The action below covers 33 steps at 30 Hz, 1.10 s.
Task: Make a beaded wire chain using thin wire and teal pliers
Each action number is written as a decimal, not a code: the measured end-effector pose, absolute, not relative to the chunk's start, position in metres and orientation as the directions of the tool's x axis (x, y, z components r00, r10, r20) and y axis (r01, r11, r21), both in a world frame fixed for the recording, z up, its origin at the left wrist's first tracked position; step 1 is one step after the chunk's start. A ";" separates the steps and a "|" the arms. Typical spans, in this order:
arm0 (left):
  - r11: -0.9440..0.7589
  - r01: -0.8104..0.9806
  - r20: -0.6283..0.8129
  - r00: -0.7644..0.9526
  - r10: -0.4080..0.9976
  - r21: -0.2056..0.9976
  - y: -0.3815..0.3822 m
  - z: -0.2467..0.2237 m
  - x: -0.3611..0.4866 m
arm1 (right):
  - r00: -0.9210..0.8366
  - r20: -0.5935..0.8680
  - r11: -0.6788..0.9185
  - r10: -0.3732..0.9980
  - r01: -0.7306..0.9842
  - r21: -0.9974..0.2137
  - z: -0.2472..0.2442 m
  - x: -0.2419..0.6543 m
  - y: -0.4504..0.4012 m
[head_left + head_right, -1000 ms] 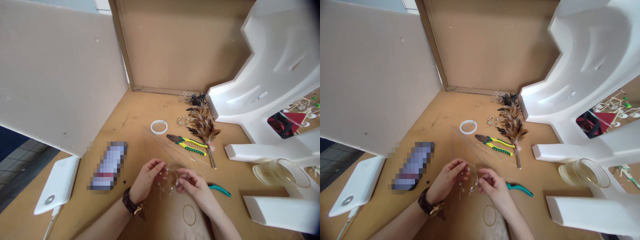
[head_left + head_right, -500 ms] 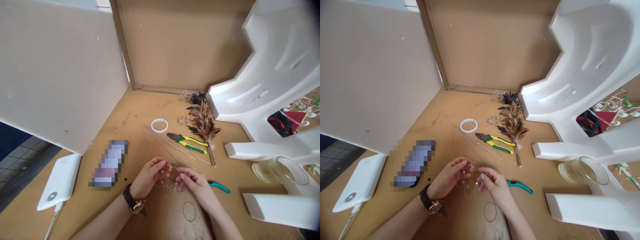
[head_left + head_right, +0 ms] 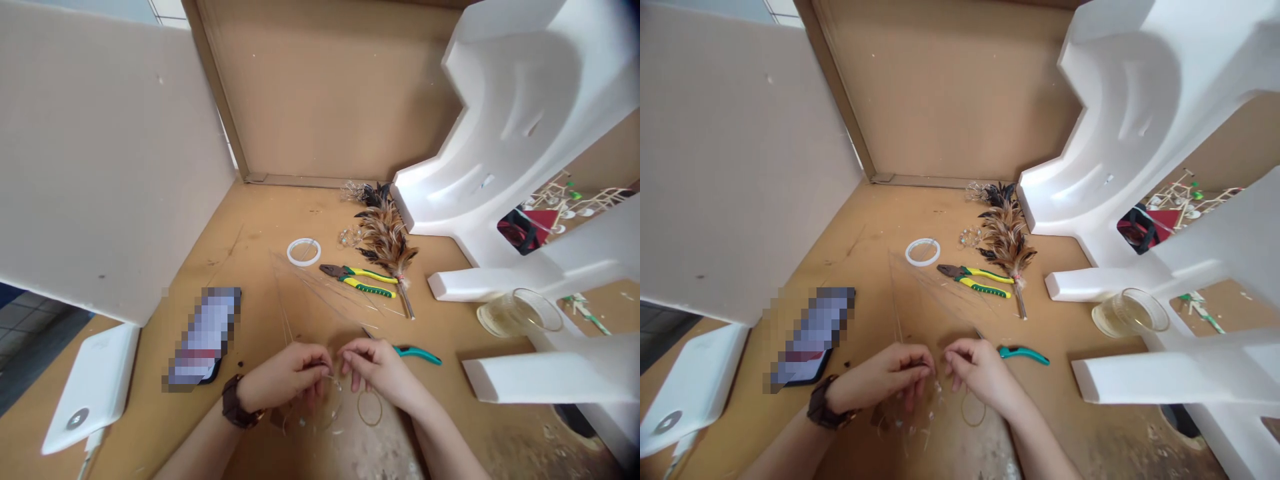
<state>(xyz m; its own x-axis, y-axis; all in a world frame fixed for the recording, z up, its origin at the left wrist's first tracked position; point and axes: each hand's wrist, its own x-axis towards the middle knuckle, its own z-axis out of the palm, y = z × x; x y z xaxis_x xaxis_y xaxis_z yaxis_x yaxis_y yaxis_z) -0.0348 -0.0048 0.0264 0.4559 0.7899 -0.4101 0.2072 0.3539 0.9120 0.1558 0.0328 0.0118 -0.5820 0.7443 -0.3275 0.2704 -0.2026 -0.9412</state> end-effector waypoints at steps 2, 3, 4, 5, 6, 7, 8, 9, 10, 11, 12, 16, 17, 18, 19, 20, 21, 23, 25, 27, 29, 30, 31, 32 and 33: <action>0.362 0.211 -0.418 0.488 0.766 0.908 -0.007 0.025 -0.029 | -0.464 -0.249 -0.141 0.850 0.255 -0.957 0.011 0.161 0.039; 0.359 0.209 -0.415 0.494 0.764 0.910 -0.008 0.024 -0.027 | -0.380 -0.205 -0.118 0.902 0.239 -0.964 0.011 0.164 0.043; 0.357 0.204 -0.411 0.495 0.765 0.911 -0.009 0.023 -0.024 | -0.287 -0.165 -0.102 0.944 0.223 -0.970 0.010 0.169 0.048; 0.353 0.204 -0.408 0.492 0.769 0.913 -0.010 0.021 -0.022 | -0.195 -0.130 -0.089 0.972 0.207 -0.974 0.010 0.175 0.054; 0.347 0.208 -0.404 0.482 0.778 0.915 -0.010 0.019 -0.021 | -0.107 -0.092 -0.069 0.990 0.202 -0.977 0.009 0.182 0.059; 0.333 0.215 -0.396 0.464 0.793 0.918 -0.010 0.016 -0.020 | -0.033 -0.051 -0.043 0.998 0.217 -0.975 0.009 0.189 0.065; 0.311 0.227 -0.381 0.438 0.814 0.923 -0.010 0.013 -0.020 | 0.024 -0.005 -0.010 1.000 0.245 -0.970 0.008 0.196 0.070; 0.278 0.240 -0.356 0.399 0.845 0.930 -0.010 0.010 -0.021 | 0.072 0.033 0.011 0.997 0.294 -0.956 0.008 0.203 0.074; 0.230 0.258 -0.314 0.355 0.881 0.938 -0.010 0.007 -0.021 | 0.097 0.056 0.016 0.994 0.373 -0.928 0.008 0.209 0.077; 0.188 0.281 -0.276 0.318 0.907 0.941 -0.009 0.005 -0.022 | 0.103 0.073 0.016 0.992 0.476 -0.880 0.008 0.214 0.078; 0.152 0.306 -0.248 0.303 0.920 0.940 -0.009 0.002 -0.022 | 0.092 0.081 0.011 0.992 0.591 -0.806 0.010 0.216 0.079; 0.008 0.431 -0.147 0.290 0.946 0.902 -0.009 0.001 -0.017 | -0.029 0.002 0.029 1.000 0.949 -0.314 0.021 0.213 0.072; -0.037 0.472 -0.114 0.288 0.951 0.881 -0.011 0.003 -0.014 | -0.044 -0.023 0.038 0.999 0.973 -0.228 0.024 0.210 0.070; -0.090 0.518 -0.073 0.285 0.956 0.851 -0.012 0.004 -0.011 | -0.054 -0.041 0.046 0.998 0.983 -0.176 0.026 0.207 0.069; -0.141 0.565 -0.032 0.285 0.958 0.813 -0.014 0.005 -0.008 | -0.059 -0.051 0.051 0.997 0.987 -0.150 0.028 0.205 0.067; -0.181 0.609 -0.003 0.289 0.957 0.773 -0.015 0.006 -0.005 | -0.064 -0.057 0.056 0.996 0.989 -0.135 0.029 0.203 0.067; -0.216 0.654 0.032 0.281 0.959 0.725 -0.017 0.007 -0.003 | -0.074 -0.068 0.066 0.995 0.991 -0.112 0.029 0.202 0.067; -0.274 0.726 0.102 0.273 0.957 0.631 -0.019 0.007 -0.001 | -0.096 -0.096 0.090 0.991 0.994 -0.070 0.028 0.201 0.068; -0.299 0.772 0.147 0.263 0.954 0.560 -0.019 0.007 -0.002 | -0.117 -0.127 0.114 0.985 0.993 -0.035 0.027 0.201 0.070; -0.288 0.809 0.172 0.232 0.957 0.512 -0.017 0.007 -0.007 | -0.128 -0.150 0.129 0.980 0.992 -0.004 0.027 0.201 0.072; -0.242 0.848 0.189 0.171 0.967 0.472 -0.015 0.008 -0.012 | -0.138 -0.168 0.144 0.976 0.989 0.021 0.028 0.199 0.073; -0.211 0.864 0.191 0.137 0.972 0.457 -0.013 0.008 -0.014 | -0.149 -0.176 0.156 0.973 0.987 0.031 0.029 0.198 0.073; -0.188 0.875 0.184 0.116 0.976 0.446 -0.013 0.009 -0.015 | -0.165 -0.183 0.175 0.969 0.984 0.038 0.031 0.195 0.073; -0.179 0.880 0.169 0.115 0.979 0.440 -0.012 0.009 -0.015 | -0.188 -0.188 0.199 0.964 0.979 0.041 0.033 0.191 0.073; -0.192 0.878 0.153 0.138 0.979 0.438 -0.012 0.010 -0.015 | -0.215 -0.192 0.227 0.958 0.973 0.043 0.035 0.186 0.074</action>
